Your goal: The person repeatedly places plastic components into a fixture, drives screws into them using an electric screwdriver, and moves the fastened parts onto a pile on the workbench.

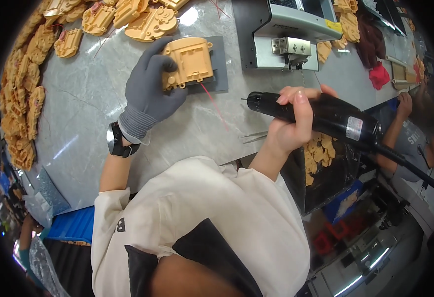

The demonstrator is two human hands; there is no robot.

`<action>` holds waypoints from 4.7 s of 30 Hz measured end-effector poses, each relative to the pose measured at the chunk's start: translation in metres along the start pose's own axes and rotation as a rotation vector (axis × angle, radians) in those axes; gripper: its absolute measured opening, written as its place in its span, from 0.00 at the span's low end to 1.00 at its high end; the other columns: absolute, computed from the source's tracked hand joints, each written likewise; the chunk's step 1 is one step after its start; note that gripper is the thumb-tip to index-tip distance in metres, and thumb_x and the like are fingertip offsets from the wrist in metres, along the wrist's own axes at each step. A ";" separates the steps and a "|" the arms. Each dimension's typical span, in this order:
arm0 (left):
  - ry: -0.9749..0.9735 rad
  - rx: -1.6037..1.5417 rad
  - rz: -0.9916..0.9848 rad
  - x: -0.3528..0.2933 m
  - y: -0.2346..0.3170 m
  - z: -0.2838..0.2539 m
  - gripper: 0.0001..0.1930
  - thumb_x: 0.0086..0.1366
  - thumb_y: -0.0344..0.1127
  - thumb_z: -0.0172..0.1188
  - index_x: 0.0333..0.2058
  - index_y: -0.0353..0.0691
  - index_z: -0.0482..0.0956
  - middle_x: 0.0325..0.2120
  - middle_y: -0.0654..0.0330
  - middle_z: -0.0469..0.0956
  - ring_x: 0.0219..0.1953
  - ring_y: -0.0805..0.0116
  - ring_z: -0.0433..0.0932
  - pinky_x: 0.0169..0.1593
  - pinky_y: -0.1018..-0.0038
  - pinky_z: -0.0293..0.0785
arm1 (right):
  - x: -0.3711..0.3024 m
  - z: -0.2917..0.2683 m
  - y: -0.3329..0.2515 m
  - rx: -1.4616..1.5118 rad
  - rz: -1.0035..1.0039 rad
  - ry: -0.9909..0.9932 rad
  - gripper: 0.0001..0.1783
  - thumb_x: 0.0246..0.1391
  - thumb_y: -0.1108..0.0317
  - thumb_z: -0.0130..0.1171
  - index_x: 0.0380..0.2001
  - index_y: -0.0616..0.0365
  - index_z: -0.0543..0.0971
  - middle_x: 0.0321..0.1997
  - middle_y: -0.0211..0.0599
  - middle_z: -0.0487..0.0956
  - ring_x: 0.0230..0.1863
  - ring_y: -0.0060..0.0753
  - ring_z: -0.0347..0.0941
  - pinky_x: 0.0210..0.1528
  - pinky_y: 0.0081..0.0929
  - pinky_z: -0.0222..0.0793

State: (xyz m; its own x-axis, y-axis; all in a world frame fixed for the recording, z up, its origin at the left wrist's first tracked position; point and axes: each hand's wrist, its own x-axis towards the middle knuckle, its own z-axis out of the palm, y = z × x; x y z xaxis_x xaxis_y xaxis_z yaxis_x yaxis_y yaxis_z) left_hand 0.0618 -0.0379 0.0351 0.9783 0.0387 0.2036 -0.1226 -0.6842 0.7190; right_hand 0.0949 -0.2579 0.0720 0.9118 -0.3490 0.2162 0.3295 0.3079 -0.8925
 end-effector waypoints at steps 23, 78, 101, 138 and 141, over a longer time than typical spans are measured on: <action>-0.130 0.470 0.109 -0.011 0.018 -0.012 0.40 0.44 0.39 0.66 0.57 0.47 0.58 0.54 0.46 0.60 0.53 0.49 0.63 0.58 0.57 0.58 | 0.031 -0.011 -0.037 0.017 -0.198 -0.027 0.21 0.41 0.79 0.50 0.43 0.62 0.63 0.18 0.35 0.67 0.17 0.30 0.64 0.30 0.32 0.65; 0.235 -0.042 0.154 -0.050 -0.015 0.020 0.37 0.38 0.43 0.71 0.48 0.39 0.66 0.44 0.52 0.70 0.48 0.50 0.66 0.56 0.58 0.58 | -0.032 0.063 -0.054 0.062 -0.221 -0.492 0.24 0.40 0.78 0.47 0.46 0.62 0.62 0.17 0.35 0.66 0.14 0.28 0.62 0.24 0.32 0.63; 0.220 -0.048 0.140 -0.057 -0.021 0.017 0.38 0.41 0.43 0.70 0.51 0.42 0.63 0.43 0.57 0.69 0.48 0.52 0.66 0.57 0.53 0.57 | -0.038 0.088 -0.028 -0.168 -0.128 -0.435 0.22 0.40 0.77 0.46 0.44 0.59 0.65 0.16 0.33 0.64 0.13 0.27 0.60 0.26 0.32 0.61; 0.213 -0.053 0.106 -0.066 -0.017 0.017 0.38 0.41 0.43 0.70 0.51 0.40 0.64 0.42 0.58 0.72 0.45 0.57 0.69 0.59 0.52 0.56 | 0.070 0.010 -0.082 -0.027 -0.235 -0.428 0.10 0.44 0.67 0.49 0.31 0.59 0.70 0.18 0.32 0.65 0.21 0.29 0.64 0.37 0.34 0.62; 0.179 -0.048 0.092 -0.066 -0.017 0.018 0.37 0.42 0.42 0.69 0.51 0.39 0.64 0.42 0.56 0.72 0.45 0.57 0.70 0.60 0.53 0.54 | 0.101 0.024 -0.060 -0.226 -0.288 -0.264 0.05 0.44 0.73 0.51 0.27 0.61 0.71 0.15 0.34 0.67 0.20 0.28 0.65 0.36 0.34 0.64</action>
State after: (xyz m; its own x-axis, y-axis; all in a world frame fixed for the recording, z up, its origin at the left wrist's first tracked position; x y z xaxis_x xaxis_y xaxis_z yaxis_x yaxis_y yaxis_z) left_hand 0.0026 -0.0418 -0.0027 0.9177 0.1099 0.3817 -0.2218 -0.6553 0.7221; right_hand 0.1736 -0.2905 0.1568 0.8319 -0.1458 0.5354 0.5436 0.0203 -0.8391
